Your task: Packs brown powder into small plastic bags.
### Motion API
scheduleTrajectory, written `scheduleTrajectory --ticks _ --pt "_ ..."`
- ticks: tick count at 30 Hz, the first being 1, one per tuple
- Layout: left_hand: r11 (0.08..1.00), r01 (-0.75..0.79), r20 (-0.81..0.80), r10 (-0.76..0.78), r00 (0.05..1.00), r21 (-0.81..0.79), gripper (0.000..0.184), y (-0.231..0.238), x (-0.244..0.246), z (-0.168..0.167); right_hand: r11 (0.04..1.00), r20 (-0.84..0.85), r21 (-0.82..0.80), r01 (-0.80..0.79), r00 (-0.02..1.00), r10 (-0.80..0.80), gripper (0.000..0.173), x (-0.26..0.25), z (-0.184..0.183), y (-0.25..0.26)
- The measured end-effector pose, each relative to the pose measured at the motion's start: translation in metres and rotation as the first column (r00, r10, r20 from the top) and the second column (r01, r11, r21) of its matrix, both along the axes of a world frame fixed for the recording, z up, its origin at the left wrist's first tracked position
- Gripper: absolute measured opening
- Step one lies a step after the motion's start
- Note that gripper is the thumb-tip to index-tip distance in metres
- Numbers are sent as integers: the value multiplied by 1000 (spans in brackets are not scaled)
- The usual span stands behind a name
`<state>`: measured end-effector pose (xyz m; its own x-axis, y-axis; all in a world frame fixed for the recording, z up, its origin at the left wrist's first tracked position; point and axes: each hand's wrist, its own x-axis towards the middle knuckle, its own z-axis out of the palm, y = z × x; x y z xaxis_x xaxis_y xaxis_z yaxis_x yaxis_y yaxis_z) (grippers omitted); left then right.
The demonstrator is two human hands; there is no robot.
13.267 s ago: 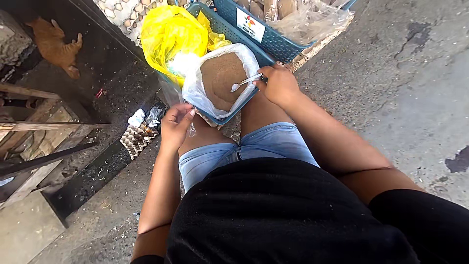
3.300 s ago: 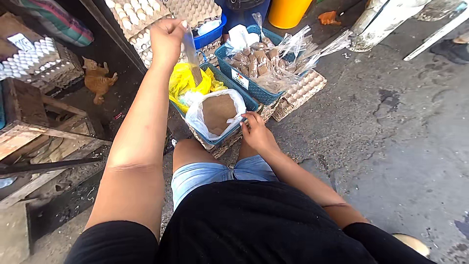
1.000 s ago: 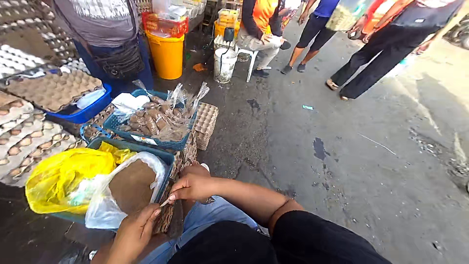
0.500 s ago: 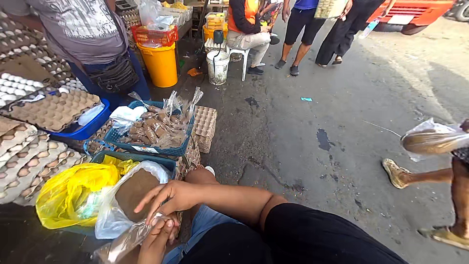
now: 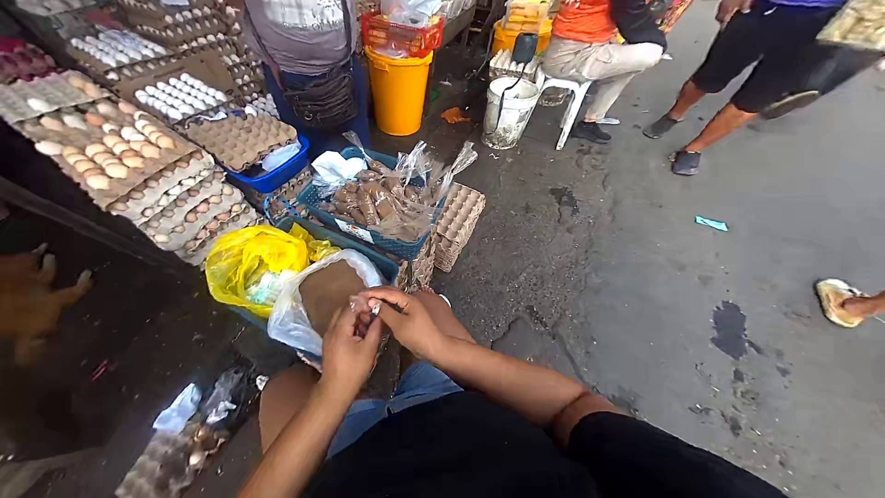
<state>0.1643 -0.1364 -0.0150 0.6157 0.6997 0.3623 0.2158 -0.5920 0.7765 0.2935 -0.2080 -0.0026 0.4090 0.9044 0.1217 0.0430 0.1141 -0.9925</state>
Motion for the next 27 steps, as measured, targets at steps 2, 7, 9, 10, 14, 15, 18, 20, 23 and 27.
scheduleTrajectory --ticks 2,7,9,10,14,15,18,20,23,27 --pt "992 -33 -50 40 998 119 26 -1 5 -7 996 -76 -1 89 993 -89 30 -7 -12 3" --pt "994 -23 17 24 1000 -110 23 2 8 1 983 -151 123 133 982 -114 11 6 -33 4" --pt "953 53 36 -44 998 -299 20 7 5 12 982 -236 189 12 971 33 15 11 -38 4" --pt "926 92 48 -80 996 -367 19 9 4 15 980 -282 192 -42 954 97 19 12 -37 5" --pt "903 121 61 -105 993 -413 23 8 4 10 998 -345 48 -37 937 52 30 15 -26 4" --pt "919 111 55 -97 994 -377 31 7 3 9 1000 -297 9 -21 955 23 30 19 -25 2" --pt "969 109 97 -89 991 -222 30 5 3 8 998 -38 -45 -41 999 39 30 32 -28 -7" --pt "982 136 155 -115 981 -130 18 6 1 7 993 120 -44 -107 987 111 29 36 -27 -15" --pt "981 194 200 -188 961 -11 14 4 0 8 995 191 13 -102 977 98 24 32 -24 -19" --pt "966 229 208 -250 946 118 14 -3 2 19 985 438 94 -144 895 89 36 29 -21 -20"
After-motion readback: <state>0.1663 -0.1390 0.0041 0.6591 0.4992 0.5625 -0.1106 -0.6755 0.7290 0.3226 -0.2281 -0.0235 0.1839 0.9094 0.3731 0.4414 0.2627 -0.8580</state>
